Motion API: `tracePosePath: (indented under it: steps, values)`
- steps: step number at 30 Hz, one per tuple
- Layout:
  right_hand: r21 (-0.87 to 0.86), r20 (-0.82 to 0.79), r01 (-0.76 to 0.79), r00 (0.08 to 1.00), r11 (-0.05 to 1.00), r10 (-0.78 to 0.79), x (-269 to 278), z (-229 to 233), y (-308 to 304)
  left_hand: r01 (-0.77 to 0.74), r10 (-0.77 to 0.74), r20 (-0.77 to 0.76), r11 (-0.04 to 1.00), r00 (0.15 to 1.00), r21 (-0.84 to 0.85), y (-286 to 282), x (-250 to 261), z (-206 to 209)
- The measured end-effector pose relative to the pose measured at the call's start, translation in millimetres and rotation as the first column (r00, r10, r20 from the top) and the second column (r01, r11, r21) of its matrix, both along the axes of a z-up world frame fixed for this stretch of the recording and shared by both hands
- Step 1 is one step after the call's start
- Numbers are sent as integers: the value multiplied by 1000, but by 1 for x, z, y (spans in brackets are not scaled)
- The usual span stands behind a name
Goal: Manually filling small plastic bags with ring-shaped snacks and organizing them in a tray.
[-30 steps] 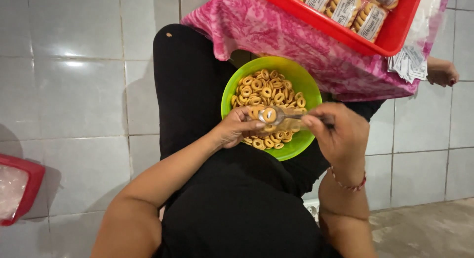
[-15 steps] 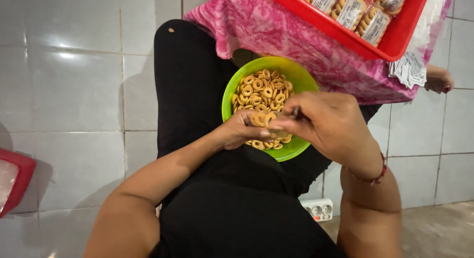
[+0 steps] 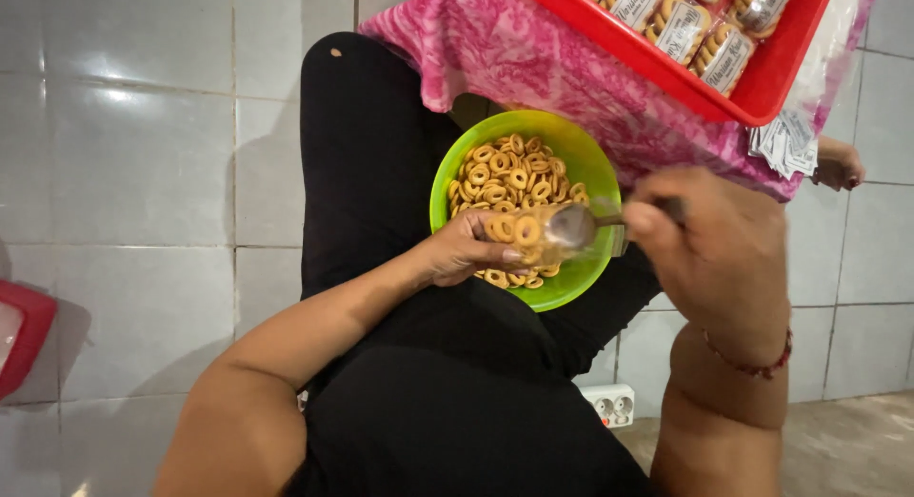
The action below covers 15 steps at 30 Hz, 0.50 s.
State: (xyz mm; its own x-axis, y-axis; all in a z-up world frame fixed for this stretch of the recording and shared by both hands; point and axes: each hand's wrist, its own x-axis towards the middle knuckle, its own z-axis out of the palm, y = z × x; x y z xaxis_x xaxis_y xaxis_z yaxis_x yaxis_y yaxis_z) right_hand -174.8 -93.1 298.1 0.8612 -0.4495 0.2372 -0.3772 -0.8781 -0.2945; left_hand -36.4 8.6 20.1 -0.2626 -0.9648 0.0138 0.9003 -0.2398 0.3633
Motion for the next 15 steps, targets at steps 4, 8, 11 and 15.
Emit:
tracePosePath:
  steps: [4, 8, 11, 15]
  values:
    - [87, 99, 59, 993, 994, -67, -23, -5, 5, -15, 15, 0, 1000, 1000, 22, 2, 2, 10]
    - [133, 240, -79, 970, 988, 45, -44, -20, -3, -70, 75, -55, 994, 996, 81, 4, 3, 13]
    - [157, 352, -167, 930, 973, 103, -62, -40, -12, -78, 83, -77, 995, 994, 66, 5, 3, 18]
    - [194, 488, -228, 866, 954, 108, -69, -62, -12, -43, 45, -75, 999, 996, 31, 4, 0, 29]
